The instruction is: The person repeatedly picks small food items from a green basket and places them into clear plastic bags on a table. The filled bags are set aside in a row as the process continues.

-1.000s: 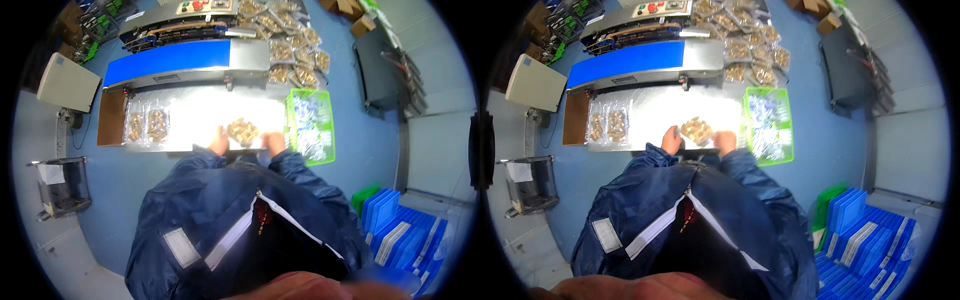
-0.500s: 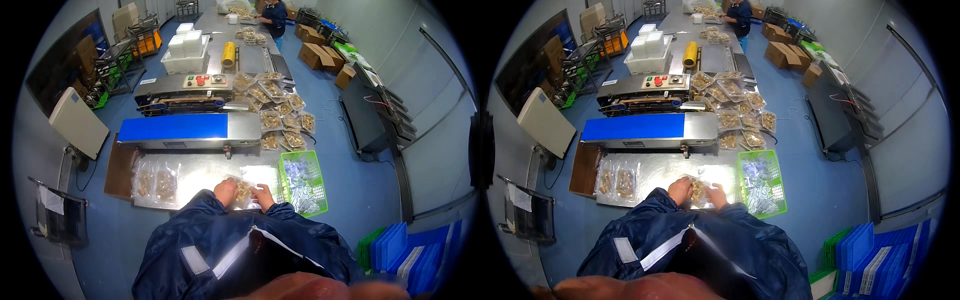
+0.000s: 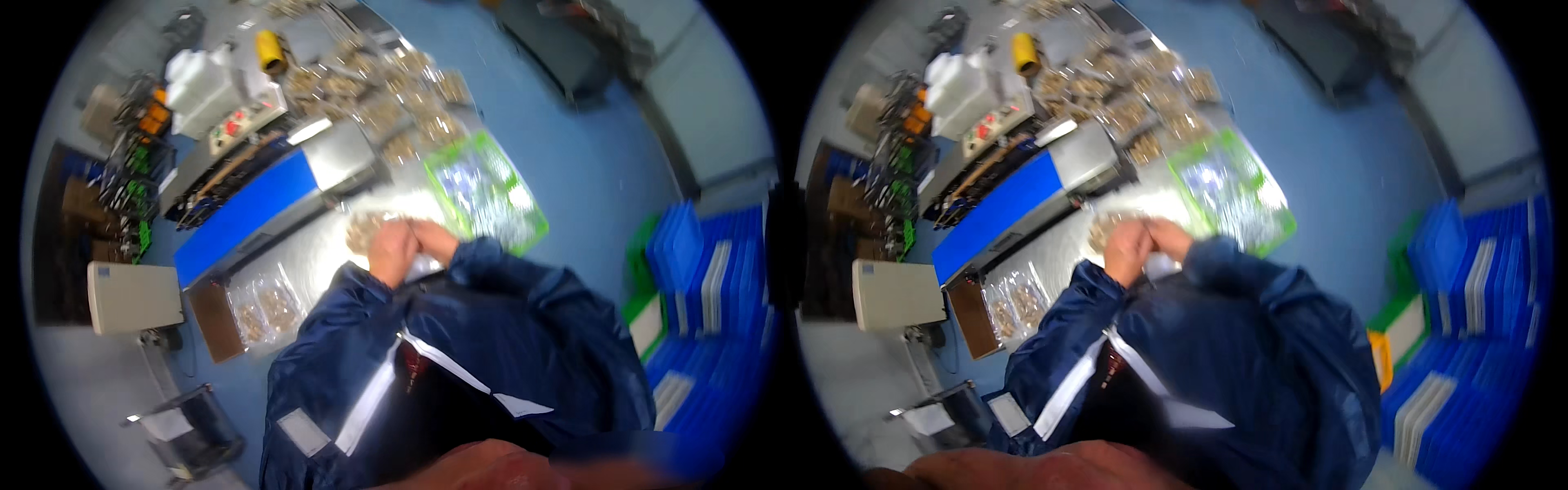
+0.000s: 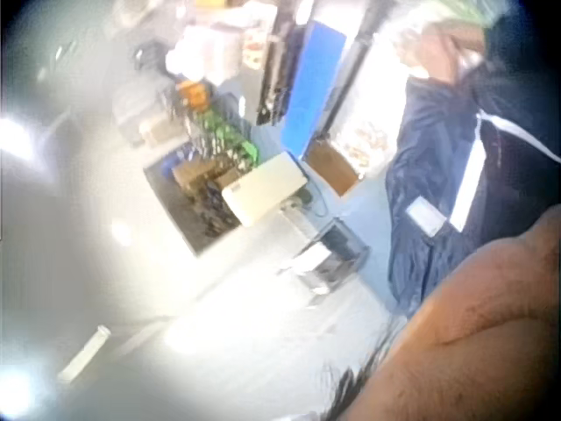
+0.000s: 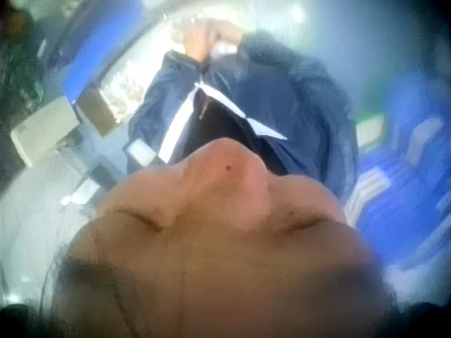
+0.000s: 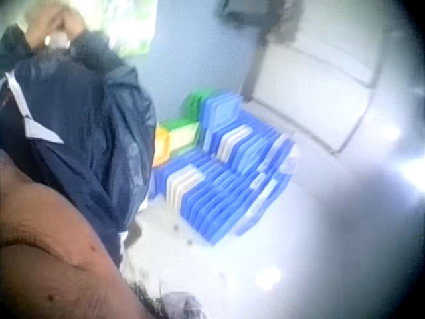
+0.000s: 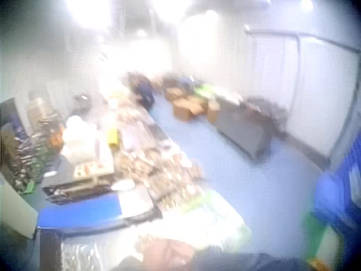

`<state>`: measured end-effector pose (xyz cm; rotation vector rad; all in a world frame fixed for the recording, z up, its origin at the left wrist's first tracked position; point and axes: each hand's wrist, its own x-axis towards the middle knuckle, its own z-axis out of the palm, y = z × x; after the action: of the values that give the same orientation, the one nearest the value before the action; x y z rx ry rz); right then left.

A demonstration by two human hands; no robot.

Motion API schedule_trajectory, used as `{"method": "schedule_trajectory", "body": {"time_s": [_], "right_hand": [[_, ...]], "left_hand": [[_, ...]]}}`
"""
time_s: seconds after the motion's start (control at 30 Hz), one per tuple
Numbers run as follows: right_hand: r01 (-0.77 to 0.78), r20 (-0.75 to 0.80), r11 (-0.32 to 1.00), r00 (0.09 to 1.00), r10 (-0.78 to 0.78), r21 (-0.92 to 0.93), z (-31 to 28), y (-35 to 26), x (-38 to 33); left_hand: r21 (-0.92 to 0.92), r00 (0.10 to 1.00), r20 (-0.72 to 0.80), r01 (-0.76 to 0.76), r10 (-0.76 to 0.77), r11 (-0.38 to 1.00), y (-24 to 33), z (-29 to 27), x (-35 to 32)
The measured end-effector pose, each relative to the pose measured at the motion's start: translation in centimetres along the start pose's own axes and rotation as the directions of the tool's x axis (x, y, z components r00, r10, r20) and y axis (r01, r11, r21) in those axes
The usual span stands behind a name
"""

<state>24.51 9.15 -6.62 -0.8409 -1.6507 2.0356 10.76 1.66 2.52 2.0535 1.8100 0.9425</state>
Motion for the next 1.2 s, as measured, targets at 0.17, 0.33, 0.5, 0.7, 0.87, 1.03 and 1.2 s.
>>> {"method": "schedule_trajectory", "body": {"time_s": [0.17, 0.33, 0.5, 0.7, 0.87, 1.03, 1.2], "right_hand": [[-0.222, -0.024, 0.87, 0.966, 0.259, 0.44, -0.8, -2.1, -1.4], [-0.186, 0.03, 0.982, 0.982, 0.185, 0.044, -5.4, -4.3, -3.2], [-0.254, 0.268, 0.907, 0.949, 0.166, 0.335, -9.5, -7.0, -3.9], [-0.235, -0.355, 0.509, 0.923, -0.151, -0.828, -20.2, 3.1, -4.4], [-0.161, -0.341, 0.556, 0.91, -0.237, -0.816, -19.4, 6.4, -5.1], [-0.138, -0.461, 0.769, 0.86, -0.22, -0.624, -21.4, 5.9, -5.2], [-0.277, -0.518, 0.768, 0.851, -0.082, -0.577, -22.8, 4.9, -4.7]], "left_hand": [[-0.406, 0.984, 0.118, 0.168, -0.131, 0.898, -1.5, 1.7, 0.0], [-0.458, 0.774, 0.055, 0.581, -0.631, 0.673, -8.6, -2.7, -1.5], [-0.661, 0.529, 0.696, 0.735, -0.485, -0.147, -10.6, -3.0, -3.5], [-0.736, 0.43, 0.639, 0.584, -0.638, -0.343, -9.8, -1.0, -4.3], [-0.742, 0.347, 0.616, 0.558, -0.707, -0.372, -9.6, 0.3, -4.9], [-0.751, 0.358, 0.615, 0.538, -0.703, -0.383, -9.8, 0.6, -4.6], [-0.751, 0.341, 0.611, 0.534, -0.715, -0.388, -10.3, 0.2, -4.5]]}}
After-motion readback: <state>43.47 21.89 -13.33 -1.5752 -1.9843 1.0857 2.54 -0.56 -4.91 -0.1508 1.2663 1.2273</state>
